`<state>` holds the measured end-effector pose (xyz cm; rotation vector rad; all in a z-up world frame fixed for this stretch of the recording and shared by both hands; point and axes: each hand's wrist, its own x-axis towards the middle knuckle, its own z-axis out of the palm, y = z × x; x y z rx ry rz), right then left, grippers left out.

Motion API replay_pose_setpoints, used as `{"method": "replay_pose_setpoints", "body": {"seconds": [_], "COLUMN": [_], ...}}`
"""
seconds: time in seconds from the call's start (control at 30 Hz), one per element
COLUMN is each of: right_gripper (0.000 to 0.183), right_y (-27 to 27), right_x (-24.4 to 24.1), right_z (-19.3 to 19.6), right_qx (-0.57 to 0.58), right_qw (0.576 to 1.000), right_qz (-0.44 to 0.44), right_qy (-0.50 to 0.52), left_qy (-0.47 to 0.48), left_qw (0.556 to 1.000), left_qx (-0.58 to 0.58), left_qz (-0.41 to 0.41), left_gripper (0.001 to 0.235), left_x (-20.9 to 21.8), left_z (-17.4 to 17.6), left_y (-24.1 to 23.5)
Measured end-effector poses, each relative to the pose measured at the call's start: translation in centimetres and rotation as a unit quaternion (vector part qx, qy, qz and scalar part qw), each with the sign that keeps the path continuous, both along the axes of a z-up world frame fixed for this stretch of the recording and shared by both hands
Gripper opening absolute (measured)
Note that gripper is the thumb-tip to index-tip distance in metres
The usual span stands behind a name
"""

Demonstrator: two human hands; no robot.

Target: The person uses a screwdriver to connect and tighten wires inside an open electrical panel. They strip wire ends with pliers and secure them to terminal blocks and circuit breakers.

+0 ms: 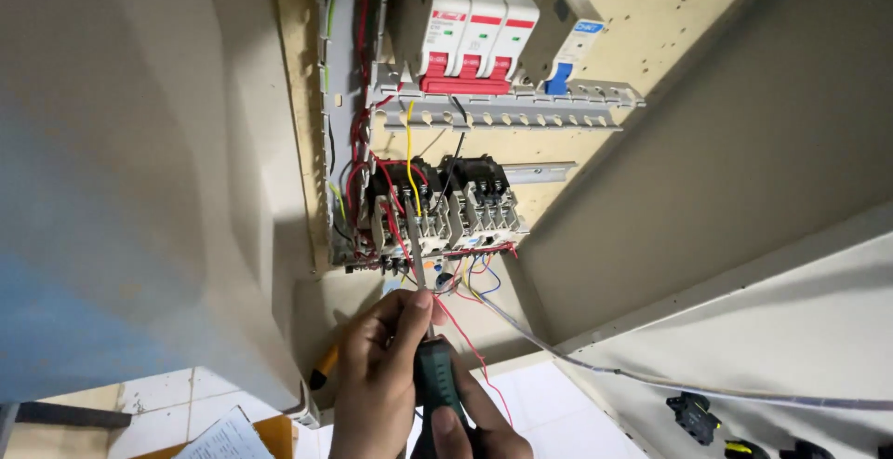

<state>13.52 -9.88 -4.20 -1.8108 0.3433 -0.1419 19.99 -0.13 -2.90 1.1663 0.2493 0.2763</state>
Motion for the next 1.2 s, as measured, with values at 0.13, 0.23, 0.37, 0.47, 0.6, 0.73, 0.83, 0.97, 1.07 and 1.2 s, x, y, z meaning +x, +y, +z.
{"method": "replay_pose_setpoints", "body": {"seconds": [0.13,0.23,0.37,0.47,0.6,0.73,0.83,0.97,1.07,1.2], "right_gripper": [0.044,0.047,0.05,0.053,0.053,0.051,0.053,0.057,0.05,0.047], "right_y": [1.8,2.0,1.0,0.7,0.1,0.4,0.6,0.5,-1.1,-2.2], "right_x": [-0.1,0.0,0.5,0.4,0.7,0.3,0.6,0.3,1.1,1.5], "right_z": [-0.3,0.7,-0.1,0.5,-0.1,1.0,1.9,4.5,3.7,2.7], "right_qx": [-0.042,0.143,0.287,0.304,0.365,0.304,0.357,0.099,-0.171,-0.348], "right_qw": [0.99,0.977,0.949,0.95,0.924,0.952,0.933,0.994,0.949,0.876], "right_qz": [-0.121,-0.038,0.021,0.027,0.075,0.013,-0.038,-0.046,0.03,-0.02], "right_qy": [-0.065,-0.155,-0.13,-0.06,-0.08,-0.026,0.013,0.021,-0.262,-0.334], "left_qy": [0.039,0.009,0.102,0.131,0.149,-0.141,-0.213,-0.218,-0.19,-0.166], "left_qw": [0.999,0.999,0.991,0.986,0.983,0.883,0.835,0.848,0.869,0.831], "left_qx": [0.009,-0.033,-0.087,-0.096,0.11,0.423,0.472,0.446,0.401,0.471], "left_qz": [-0.006,-0.021,-0.006,-0.036,0.015,0.148,0.186,0.187,0.219,0.243], "left_gripper": [0.036,0.038,0.031,0.032,0.028,0.034,0.053,0.053,0.013,0.015], "left_x": [0.0,0.3,-0.1,-0.6,-2.1,-2.5,-1.3,1.5,3.6,4.4], "left_z": [0.1,-0.2,1.8,2.6,4.3,3.0,3.0,4.2,4.8,5.5], "left_y": [0.2,0.1,0.0,0.2,0.6,1.1,1.7,2.7,2.9,3.2]}}
